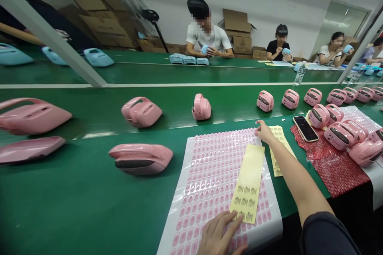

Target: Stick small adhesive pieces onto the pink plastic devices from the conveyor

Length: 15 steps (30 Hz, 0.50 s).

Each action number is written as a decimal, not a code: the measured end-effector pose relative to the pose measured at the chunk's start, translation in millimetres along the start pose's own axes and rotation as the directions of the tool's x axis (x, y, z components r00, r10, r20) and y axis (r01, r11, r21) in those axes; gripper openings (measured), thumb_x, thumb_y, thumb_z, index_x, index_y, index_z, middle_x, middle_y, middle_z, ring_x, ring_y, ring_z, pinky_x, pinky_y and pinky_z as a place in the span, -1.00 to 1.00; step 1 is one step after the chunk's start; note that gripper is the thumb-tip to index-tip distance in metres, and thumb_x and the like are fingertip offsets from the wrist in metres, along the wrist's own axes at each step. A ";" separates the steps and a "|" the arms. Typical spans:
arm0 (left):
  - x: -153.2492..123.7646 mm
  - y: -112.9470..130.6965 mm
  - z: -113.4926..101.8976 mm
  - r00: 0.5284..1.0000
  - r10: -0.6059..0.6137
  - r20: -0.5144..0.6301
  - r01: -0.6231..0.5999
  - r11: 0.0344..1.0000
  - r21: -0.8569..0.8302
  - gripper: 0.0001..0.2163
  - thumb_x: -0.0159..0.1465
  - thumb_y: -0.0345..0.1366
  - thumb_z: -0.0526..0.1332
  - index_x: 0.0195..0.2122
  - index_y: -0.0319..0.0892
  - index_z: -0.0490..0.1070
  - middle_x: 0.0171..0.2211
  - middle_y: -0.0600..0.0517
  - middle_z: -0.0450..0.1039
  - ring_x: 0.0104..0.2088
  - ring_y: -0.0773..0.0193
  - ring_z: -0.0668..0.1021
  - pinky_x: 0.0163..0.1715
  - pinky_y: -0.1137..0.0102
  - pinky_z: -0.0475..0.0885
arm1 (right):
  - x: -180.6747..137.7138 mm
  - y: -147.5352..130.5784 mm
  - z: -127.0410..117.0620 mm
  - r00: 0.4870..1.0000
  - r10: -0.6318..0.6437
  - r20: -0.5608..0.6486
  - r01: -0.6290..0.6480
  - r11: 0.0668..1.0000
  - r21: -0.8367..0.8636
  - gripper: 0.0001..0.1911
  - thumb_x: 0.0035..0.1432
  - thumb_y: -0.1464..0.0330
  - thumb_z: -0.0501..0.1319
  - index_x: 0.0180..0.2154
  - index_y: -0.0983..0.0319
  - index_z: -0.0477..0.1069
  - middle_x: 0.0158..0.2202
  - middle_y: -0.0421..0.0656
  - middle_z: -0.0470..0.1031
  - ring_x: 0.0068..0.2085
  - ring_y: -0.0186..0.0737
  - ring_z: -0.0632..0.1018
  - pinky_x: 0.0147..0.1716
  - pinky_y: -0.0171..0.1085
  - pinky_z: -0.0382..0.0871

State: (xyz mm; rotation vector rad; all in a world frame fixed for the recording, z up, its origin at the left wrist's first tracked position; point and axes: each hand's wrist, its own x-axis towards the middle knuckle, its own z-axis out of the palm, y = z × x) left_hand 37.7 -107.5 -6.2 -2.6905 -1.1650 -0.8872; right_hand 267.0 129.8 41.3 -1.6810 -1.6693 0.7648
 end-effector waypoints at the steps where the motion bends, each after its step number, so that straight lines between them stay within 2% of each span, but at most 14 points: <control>1: 0.1 -0.3 0.2 1.000 -0.001 -0.002 0.001 1.000 -0.004 -0.58 0.03 -0.11 0.26 -0.09 -0.12 0.36 -0.23 -0.05 0.47 -0.22 0.13 0.48 -0.28 0.32 0.41 | 1.1 0.6 2.0 1.000 -0.003 0.001 0.003 1.000 -0.017 -0.56 -0.09 0.58 0.08 -0.10 0.24 0.17 -0.55 -0.30 0.37 -0.40 -0.26 0.43 -0.37 -0.31 0.25; 10: 1.3 1.9 -1.5 1.000 0.004 0.013 -0.004 1.000 0.004 -0.58 0.01 -0.11 0.28 -0.11 -0.15 0.37 -0.24 -0.05 0.47 -0.22 0.13 0.48 -0.28 0.32 0.40 | -3.7 4.9 11.0 0.997 -0.057 -0.047 0.050 0.988 -0.145 -0.64 -0.05 0.59 0.04 -0.16 0.23 0.23 -0.51 -0.24 0.36 -0.31 -0.20 0.41 -0.31 -0.27 0.24; 15: 1.5 2.5 -2.1 0.999 -0.023 0.027 0.024 0.999 -0.025 -0.59 0.02 -0.12 0.27 -0.10 -0.13 0.36 -0.24 -0.05 0.47 -0.22 0.13 0.48 -0.28 0.31 0.41 | -3.4 10.6 10.4 0.997 -0.055 -0.058 0.045 0.986 -0.162 -0.64 -0.04 0.56 0.04 -0.14 0.25 0.20 -0.54 -0.26 0.37 -0.43 -0.23 0.41 -0.44 -0.29 0.27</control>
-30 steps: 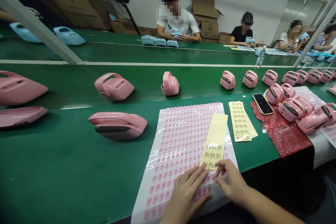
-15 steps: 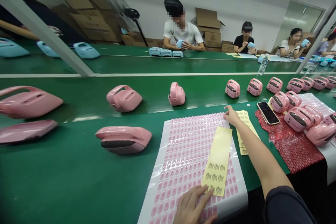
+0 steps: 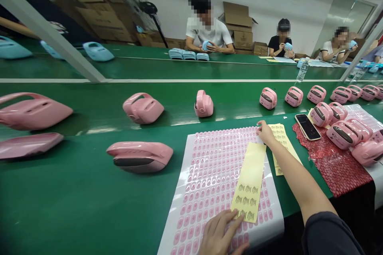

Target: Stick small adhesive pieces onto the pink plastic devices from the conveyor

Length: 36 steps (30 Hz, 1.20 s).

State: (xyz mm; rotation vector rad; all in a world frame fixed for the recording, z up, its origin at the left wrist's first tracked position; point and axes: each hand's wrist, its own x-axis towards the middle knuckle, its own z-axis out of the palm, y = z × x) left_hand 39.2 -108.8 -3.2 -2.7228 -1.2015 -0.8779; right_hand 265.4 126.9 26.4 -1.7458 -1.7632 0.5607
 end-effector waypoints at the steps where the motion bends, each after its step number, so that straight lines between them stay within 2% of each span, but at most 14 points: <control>1: -0.2 0.0 0.2 1.000 0.002 0.006 -0.002 1.000 0.004 -0.58 0.02 -0.12 0.27 -0.10 -0.13 0.36 -0.23 -0.06 0.47 -0.22 0.12 0.48 -0.29 0.30 0.41 | 0.0 0.6 0.5 1.000 -0.012 -0.003 0.012 1.000 -0.007 -0.65 -0.05 0.56 0.04 -0.14 0.25 0.21 -0.54 -0.26 0.37 -0.43 -0.23 0.41 -0.44 -0.29 0.27; 7: -2.8 -0.8 2.9 0.999 0.010 0.035 -0.011 1.000 0.026 -0.58 0.03 -0.14 0.27 -0.06 -0.10 0.35 -0.21 -0.08 0.46 -0.20 0.09 0.48 -0.28 0.28 0.41 | -3.0 -1.2 9.2 0.987 -0.145 -0.067 0.138 0.986 -0.093 -0.65 -0.05 0.62 0.02 -0.18 0.25 0.29 -0.39 -0.14 0.37 -0.23 -0.15 0.38 -0.20 -0.17 0.27; 11: -2.2 0.6 3.0 0.999 -0.024 0.037 0.025 1.000 -0.015 -0.58 0.03 -0.15 0.27 -0.07 -0.10 0.36 -0.20 -0.08 0.46 -0.20 0.10 0.47 -0.27 0.27 0.42 | -3.8 -9.1 6.2 0.975 -0.164 -0.149 0.142 0.979 -0.146 -0.51 -0.09 0.61 0.10 -0.05 0.26 0.22 -0.22 -0.04 0.30 -0.14 -0.05 0.36 -0.13 -0.05 0.25; 14: 1.4 2.9 0.3 0.995 -0.083 0.056 0.087 0.993 -0.075 -0.58 -0.01 -0.17 0.31 -0.09 -0.09 0.37 -0.19 -0.07 0.45 -0.18 0.08 0.47 -0.25 0.25 0.43 | -17.4 -19.2 -4.3 0.968 -0.174 -0.181 0.143 0.975 -0.169 -0.43 -0.10 0.57 0.17 0.02 0.32 0.14 -0.16 0.03 0.27 -0.10 0.05 0.33 -0.10 0.04 0.22; 16: 4.7 3.8 -2.7 0.989 -0.115 0.092 0.125 0.986 -0.115 -0.54 -0.04 -0.22 0.33 -0.08 -0.09 0.36 -0.15 -0.09 0.43 -0.14 0.04 0.46 -0.20 0.20 0.43 | -42.3 -27.1 -11.6 0.965 -0.203 -0.165 0.174 0.970 -0.170 -0.47 -0.04 0.53 0.16 0.02 0.30 0.14 -0.18 0.03 0.31 -0.11 0.02 0.34 -0.11 0.02 0.24; 18: 7.5 3.7 -5.8 0.981 -0.133 0.145 0.156 0.974 -0.162 -0.47 -0.07 -0.29 0.34 -0.02 -0.09 0.31 -0.07 -0.11 0.40 -0.07 0.00 0.43 -0.15 0.15 0.41 | -81.5 -34.8 -16.7 0.954 -0.273 -0.122 0.256 0.956 -0.142 -0.56 0.04 0.48 0.12 0.00 0.23 0.16 -0.22 -0.05 0.37 -0.18 -0.07 0.39 -0.16 -0.05 0.31; 20: 9.2 2.6 -8.2 0.968 -0.138 0.209 0.183 0.959 -0.216 -0.38 -0.06 -0.36 0.32 0.07 -0.07 0.21 0.00 -0.11 0.35 0.00 -0.01 0.38 -0.10 0.13 0.38 | -130.6 -40.9 -18.1 0.892 -0.445 -0.076 0.443 0.896 -0.034 -0.62 0.11 0.44 0.07 0.00 0.18 0.15 -0.29 -0.09 0.41 -0.26 -0.12 0.42 -0.27 -0.10 0.37; 22: 9.6 1.8 -9.3 0.957 -0.135 0.257 0.201 0.946 -0.253 -0.34 -0.03 -0.41 0.28 0.13 -0.07 0.11 0.05 -0.10 0.31 0.04 0.01 0.35 -0.05 0.11 0.35 | -180.9 -43.9 -14.9 0.838 -0.542 -0.056 0.545 0.837 0.050 -0.63 0.13 0.44 0.05 0.00 0.15 0.16 -0.34 -0.13 0.45 -0.31 -0.16 0.44 -0.30 -0.14 0.39; 24: 9.4 1.9 -9.1 0.952 -0.136 0.275 0.210 0.942 -0.261 -0.34 0.00 -0.45 0.23 0.15 -0.09 0.07 0.07 -0.10 0.29 0.07 0.03 0.32 -0.03 0.11 0.33 | -223.0 -42.7 -8.0 0.827 -0.562 -0.015 0.562 0.825 0.065 -0.62 0.12 0.45 0.06 0.01 0.15 0.17 -0.35 -0.12 0.48 -0.32 -0.17 0.45 -0.34 -0.18 0.41; 26: 9.2 2.9 -7.7 0.953 -0.142 0.269 0.211 0.945 -0.250 -0.37 0.02 -0.48 0.20 0.14 -0.11 0.08 0.07 -0.09 0.29 0.08 0.05 0.32 -0.02 0.11 0.32 | -251.0 -37.8 0.4 0.813 -0.582 0.010 0.582 0.813 0.009 -0.60 0.13 0.46 0.06 0.03 0.17 0.17 -0.33 -0.09 0.49 -0.32 -0.16 0.46 -0.36 -0.17 0.41; 29: 9.2 4.4 -5.2 0.959 -0.148 0.243 0.203 0.954 -0.220 -0.41 0.01 -0.50 0.19 0.11 -0.13 0.14 0.05 -0.08 0.31 0.07 0.04 0.33 -0.02 0.11 0.33 | -266.3 -28.1 10.2 0.781 -0.624 -0.022 0.620 0.779 -0.094 -0.59 0.14 0.51 0.03 0.04 0.18 0.17 -0.33 -0.08 0.51 -0.31 -0.15 0.47 -0.35 -0.16 0.40; 34: 9.3 3.7 -3.8 0.967 -0.139 0.213 0.184 0.961 -0.206 -0.42 0.00 -0.50 0.20 0.10 -0.16 0.17 0.05 -0.08 0.32 0.06 0.06 0.34 -0.03 0.12 0.36 | -264.2 -23.0 16.4 0.670 -0.737 -0.087 0.728 0.675 -0.116 -0.67 0.13 0.55 -0.02 -0.06 0.19 0.24 -0.40 -0.11 0.51 -0.43 -0.20 0.44 -0.45 -0.21 0.36; 35: 9.3 3.2 -4.0 0.968 -0.135 0.211 0.179 0.962 -0.204 -0.42 0.00 -0.50 0.20 0.09 -0.15 0.17 0.05 -0.08 0.32 0.05 0.06 0.35 -0.03 0.12 0.36 | -264.6 -24.5 16.9 0.676 -0.731 -0.095 0.724 0.683 -0.099 -0.69 0.13 0.55 -0.02 -0.10 0.18 0.25 -0.45 -0.13 0.49 -0.46 -0.21 0.42 -0.47 -0.22 0.36; 36: 9.3 2.8 -4.3 0.969 -0.132 0.209 0.175 0.964 -0.200 -0.42 0.00 -0.50 0.21 0.09 -0.15 0.17 0.04 -0.08 0.32 0.05 0.06 0.35 -0.04 0.12 0.37 | -265.1 -26.6 16.9 0.703 -0.704 -0.100 0.701 0.710 -0.065 -0.72 0.13 0.54 -0.02 -0.14 0.17 0.25 -0.49 -0.15 0.46 -0.47 -0.22 0.41 -0.48 -0.22 0.35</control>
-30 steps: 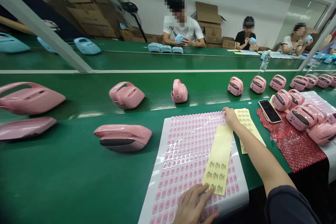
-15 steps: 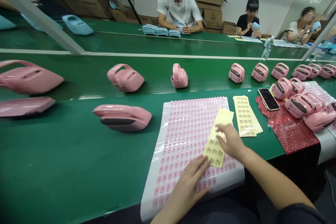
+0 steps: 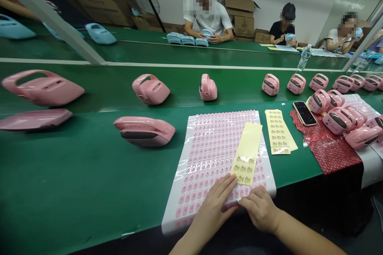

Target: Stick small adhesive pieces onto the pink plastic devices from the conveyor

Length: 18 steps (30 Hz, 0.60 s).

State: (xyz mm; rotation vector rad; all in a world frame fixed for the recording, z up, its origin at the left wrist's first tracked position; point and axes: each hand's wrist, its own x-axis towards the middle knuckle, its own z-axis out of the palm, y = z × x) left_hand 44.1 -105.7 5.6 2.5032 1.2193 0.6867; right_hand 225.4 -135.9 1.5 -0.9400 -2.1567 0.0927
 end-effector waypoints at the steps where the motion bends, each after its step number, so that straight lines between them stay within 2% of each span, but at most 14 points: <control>1: -0.1 -0.3 -0.4 1.000 0.005 0.001 -0.005 1.000 0.007 -0.42 -0.01 -0.50 0.21 0.09 -0.16 0.17 0.04 -0.09 0.32 0.05 0.05 0.36 -0.04 0.12 0.37 | 1.8 -1.7 -0.8 0.998 0.063 0.002 -0.063 0.997 0.050 -0.73 0.12 0.53 -0.02 -0.16 0.16 0.25 -0.50 -0.16 0.44 -0.47 -0.22 0.40 -0.48 -0.24 0.36; 4: -1.2 -1.0 -1.9 1.000 0.031 0.000 -0.031 0.999 0.034 -0.40 -0.03 -0.48 0.26 0.08 -0.20 0.18 0.04 -0.12 0.32 0.03 0.03 0.37 -0.07 0.14 0.40 | 15.7 3.5 -10.0 0.958 0.286 0.034 -0.284 0.923 0.260 -0.71 0.09 0.49 0.02 -0.11 0.16 0.17 -0.46 -0.18 0.42 -0.43 -0.24 0.41 -0.43 -0.26 0.37; 7: -3.6 -2.7 -3.0 0.997 0.073 -0.017 -0.072 0.996 0.049 -0.42 -0.02 -0.42 0.28 0.07 -0.19 0.19 0.02 -0.12 0.34 0.02 0.01 0.38 -0.07 0.15 0.41 | 48.6 37.2 -27.1 0.881 0.473 0.031 -0.456 0.828 0.326 -0.66 0.07 0.43 0.06 -0.07 0.17 0.12 -0.45 -0.19 0.43 -0.44 -0.26 0.40 -0.39 -0.26 0.34; 10: -6.7 -6.0 -2.6 0.994 0.099 -0.036 -0.097 0.994 0.049 -0.48 0.01 -0.33 0.29 0.04 -0.18 0.24 -0.01 -0.12 0.38 0.01 0.00 0.40 -0.07 0.15 0.41 | 94.4 93.6 -39.4 0.753 0.656 0.048 -0.641 0.716 0.278 -0.61 0.02 0.40 0.09 -0.06 0.21 0.12 -0.44 -0.21 0.42 -0.48 -0.30 0.36 -0.40 -0.27 0.30; 12: -8.7 -8.7 -1.5 0.994 0.101 -0.037 -0.099 0.994 0.047 -0.48 0.02 -0.29 0.29 0.03 -0.17 0.25 -0.03 -0.13 0.39 0.00 -0.01 0.40 -0.08 0.15 0.42 | 123.0 130.9 -38.8 0.646 0.754 0.120 -0.760 0.619 0.197 -0.55 -0.03 0.43 0.12 -0.05 0.21 0.12 -0.44 -0.26 0.41 -0.48 -0.32 0.36 -0.41 -0.30 0.29; 15: -11.1 -11.8 0.0 0.995 0.099 -0.027 -0.098 0.995 0.036 -0.46 0.03 -0.25 0.29 0.06 -0.15 0.22 -0.02 -0.12 0.38 0.01 0.00 0.39 -0.07 0.16 0.41 | 152.1 169.8 -26.4 0.600 0.781 0.171 -0.799 0.582 0.148 -0.52 -0.10 0.50 0.13 -0.07 0.23 0.15 -0.50 -0.30 0.38 -0.46 -0.32 0.41 -0.43 -0.34 0.28; 18: -12.5 -12.9 0.8 0.994 0.103 -0.031 -0.102 0.994 0.031 -0.44 0.02 -0.26 0.30 0.07 -0.15 0.21 -0.01 -0.12 0.37 0.02 0.01 0.39 -0.06 0.18 0.41 | 164.5 185.6 -12.1 0.590 0.780 0.206 -0.806 0.582 0.105 -0.50 -0.13 0.54 0.14 -0.07 0.24 0.15 -0.53 -0.32 0.37 -0.44 -0.31 0.44 -0.45 -0.36 0.26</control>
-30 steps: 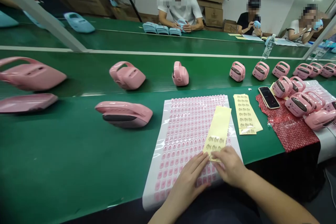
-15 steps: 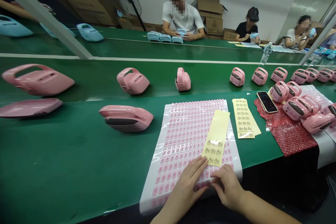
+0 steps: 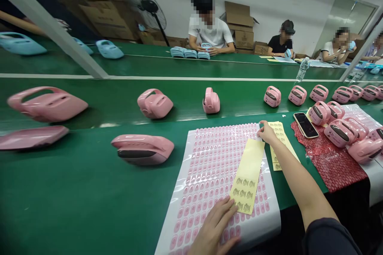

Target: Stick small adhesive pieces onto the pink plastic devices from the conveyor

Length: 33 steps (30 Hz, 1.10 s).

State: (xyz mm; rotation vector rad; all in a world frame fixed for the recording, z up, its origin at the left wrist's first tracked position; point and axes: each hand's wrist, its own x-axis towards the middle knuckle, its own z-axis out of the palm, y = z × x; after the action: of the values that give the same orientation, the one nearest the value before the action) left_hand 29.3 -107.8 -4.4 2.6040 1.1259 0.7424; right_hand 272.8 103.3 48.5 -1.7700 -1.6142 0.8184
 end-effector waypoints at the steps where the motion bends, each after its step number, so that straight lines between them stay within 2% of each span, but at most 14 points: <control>1: -0.2 -0.1 0.2 1.000 0.002 -0.004 -0.002 1.000 0.002 -0.44 0.01 -0.26 0.31 0.06 -0.15 0.21 -0.01 -0.12 0.37 0.01 0.01 0.39 -0.07 0.19 0.41 | 3.0 -0.1 2.8 1.000 0.001 0.007 -0.001 1.000 -0.018 -0.49 -0.13 0.55 0.14 -0.06 0.24 0.15 -0.53 -0.31 0.38 -0.43 -0.30 0.44 -0.45 -0.37 0.26; 11: -1.3 -1.6 2.2 1.000 0.023 -0.005 -0.022 0.999 0.027 -0.44 0.01 -0.24 0.31 0.05 -0.17 0.23 -0.03 -0.14 0.38 -0.01 0.01 0.41 -0.08 0.20 0.42 | 5.9 1.6 10.7 0.999 -0.035 0.013 0.037 0.975 -0.218 -0.54 -0.04 0.59 0.08 -0.04 0.26 0.18 -0.47 -0.23 0.41 -0.39 -0.28 0.45 -0.45 -0.38 0.24; 15: -0.5 -0.6 1.2 1.000 0.017 -0.012 -0.017 1.000 0.020 -0.45 0.01 -0.25 0.31 0.04 -0.17 0.24 -0.03 -0.13 0.39 -0.01 0.01 0.41 -0.09 0.20 0.43 | 6.0 6.1 13.5 0.994 -0.109 0.012 0.108 0.953 -0.282 -0.46 -0.02 0.59 0.06 0.05 0.30 0.11 -0.49 -0.22 0.41 -0.41 -0.27 0.44 -0.41 -0.36 0.27; 18: 0.7 0.1 0.5 1.000 0.009 -0.008 -0.009 1.000 0.015 -0.45 -0.01 -0.25 0.32 0.03 -0.16 0.24 -0.04 -0.12 0.39 -0.01 0.00 0.41 -0.09 0.18 0.43 | 3.8 7.4 17.1 0.979 -0.202 0.002 0.191 0.920 -0.344 -0.42 -0.02 0.61 0.04 0.09 0.30 0.08 -0.46 -0.18 0.41 -0.34 -0.21 0.43 -0.30 -0.29 0.29; 21: 1.3 -0.2 0.7 1.000 -0.005 0.004 0.005 1.000 0.008 -0.45 -0.01 -0.25 0.32 0.03 -0.14 0.24 -0.04 -0.12 0.39 -0.01 -0.01 0.41 -0.08 0.16 0.42 | 0.1 6.1 18.4 0.956 -0.293 -0.025 0.259 0.880 -0.398 -0.38 -0.01 0.61 0.04 0.13 0.27 0.06 -0.34 -0.11 0.41 -0.23 -0.13 0.39 -0.20 -0.18 0.27; 24: 1.3 -0.8 2.9 1.000 -0.006 -0.001 0.006 1.000 -0.022 -0.47 0.01 -0.25 0.31 0.03 -0.14 0.24 -0.04 -0.13 0.39 -0.01 -0.01 0.41 -0.08 0.14 0.41 | -9.6 2.8 14.8 0.938 -0.336 -0.087 0.268 0.860 -0.435 -0.31 -0.02 0.58 0.09 0.16 0.28 -0.03 -0.22 -0.01 0.38 -0.16 -0.04 0.37 -0.15 -0.08 0.26; 26: 1.8 0.0 4.2 1.000 -0.023 -0.006 0.023 0.998 -0.056 -0.46 0.00 -0.28 0.31 0.03 -0.13 0.24 -0.04 -0.13 0.39 -0.01 -0.02 0.41 -0.08 0.12 0.40 | -26.0 0.0 11.8 0.907 -0.394 -0.148 0.300 0.852 -0.429 -0.29 0.00 0.54 0.11 0.18 0.28 -0.09 -0.19 0.00 0.37 -0.18 -0.04 0.38 -0.16 -0.05 0.28; 29: 6.3 3.8 -0.3 0.994 -0.100 0.044 0.105 0.984 -0.145 -0.45 -0.03 -0.35 0.33 0.03 -0.13 0.26 -0.01 -0.15 0.36 0.03 -0.04 0.37 -0.05 0.09 0.37 | -72.8 -4.2 13.4 0.811 -0.547 -0.208 0.464 0.817 -0.341 -0.36 0.08 0.47 0.09 0.17 0.20 -0.11 -0.24 -0.06 0.39 -0.29 -0.12 0.41 -0.27 -0.10 0.37; 31: 12.5 6.4 -9.6 0.976 -0.162 0.145 0.192 0.955 -0.226 -0.41 -0.03 -0.40 0.31 0.07 -0.11 0.21 0.06 -0.16 0.28 0.08 -0.01 0.31 -0.01 0.09 0.32 | -115.9 -6.0 20.3 0.770 -0.614 -0.176 0.566 0.784 -0.256 -0.44 0.12 0.44 0.05 0.14 0.16 -0.06 -0.29 -0.09 0.41 -0.33 -0.17 0.42 -0.35 -0.16 0.40; 33: 20.2 7.5 -21.9 0.938 -0.193 0.288 0.281 0.911 -0.303 -0.30 -0.04 -0.44 0.31 0.13 -0.06 0.10 0.13 -0.12 0.19 0.12 0.05 0.24 0.05 0.10 0.25 | -160.9 -5.9 30.9 0.739 -0.664 -0.113 0.641 0.745 -0.185 -0.46 0.13 0.44 0.04 0.14 0.16 -0.05 -0.32 -0.11 0.43 -0.33 -0.18 0.43 -0.33 -0.16 0.41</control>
State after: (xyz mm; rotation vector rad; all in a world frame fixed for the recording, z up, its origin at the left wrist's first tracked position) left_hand 34.2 -98.4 24.5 2.1502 1.1007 0.4834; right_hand 233.8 -55.8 41.0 -1.1494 -2.0141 0.2113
